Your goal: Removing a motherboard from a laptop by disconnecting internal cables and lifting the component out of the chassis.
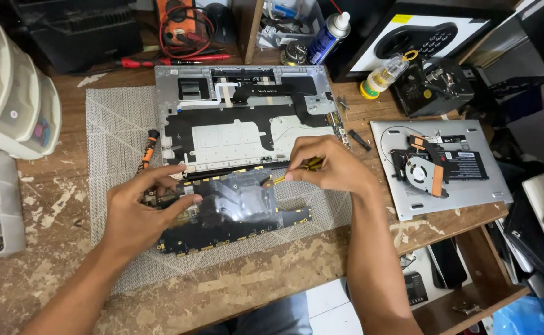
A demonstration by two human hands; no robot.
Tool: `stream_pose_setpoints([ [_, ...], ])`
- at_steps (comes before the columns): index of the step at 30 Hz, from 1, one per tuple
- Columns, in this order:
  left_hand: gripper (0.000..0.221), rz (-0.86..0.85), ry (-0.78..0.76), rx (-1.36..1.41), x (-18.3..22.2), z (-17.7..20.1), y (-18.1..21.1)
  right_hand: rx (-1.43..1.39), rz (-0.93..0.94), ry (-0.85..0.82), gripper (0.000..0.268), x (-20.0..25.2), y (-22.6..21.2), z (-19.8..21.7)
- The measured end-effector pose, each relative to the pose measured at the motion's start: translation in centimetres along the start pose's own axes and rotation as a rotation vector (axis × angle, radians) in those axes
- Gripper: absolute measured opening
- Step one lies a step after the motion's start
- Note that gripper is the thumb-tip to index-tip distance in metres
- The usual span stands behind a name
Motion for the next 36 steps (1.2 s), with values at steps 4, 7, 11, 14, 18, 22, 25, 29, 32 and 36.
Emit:
stream_pose_setpoints([
  [4,0.045,0.000,0.015,-0.009,-0.1,-0.3,0.2,-0.001,0.044,0.085,0.013,0.0,1.4,0.3],
  [7,0.044,-0.004,0.056,0.000,0.0,-0.2,0.5,0.012,0.108,0.087,0.033,-0.8,0.0,-0.3],
  [11,0.041,-0.039,0.075,0.000,0.0,-0.1,1.0,-0.029,0.072,0.002,0.022,-1.8,-1.8,-2.2],
  [14,0.039,-0.055,0.083,-0.005,0.0,0.0,1.2,-0.076,0.052,-0.021,0.008,-1.8,-2.0,-2.8],
  [18,0.040,-0.072,0.112,-0.014,0.4,-0.1,0.6,-0.202,0.022,0.000,0.006,-1.4,-1.6,-3.1],
  [22,0.051,-0.074,0.169,-0.007,0.2,0.3,1.4,-0.247,0.051,0.027,0.009,-0.7,-0.5,-2.5],
  [25,0.074,-0.014,0.166,0.176,0.4,0.5,0.4,-0.270,0.031,0.106,0.006,-0.4,-0.1,-2.1],
  [29,0.078,0.100,0.149,0.434,0.0,0.7,0.5,-0.314,0.022,0.199,0.006,-0.1,1.2,-1.8],
  [32,0.072,0.175,0.139,0.534,-0.3,1.5,2.0,-0.367,0.038,0.262,0.008,0.2,2.9,-1.5],
  [36,0.054,0.244,0.118,0.644,0.5,0.1,-3.0,-0.447,0.037,0.298,0.013,0.5,4.8,-1.4],
])
Point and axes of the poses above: each hand's wrist, its own x-axis away from the middle knuckle, its own z-axis out of the back of the hand, y = z × x, the point moved 3 cm from there along -x, towards the middle knuckle, and after that the axes turned 3 degrees about -x, right-handed, at the moved point
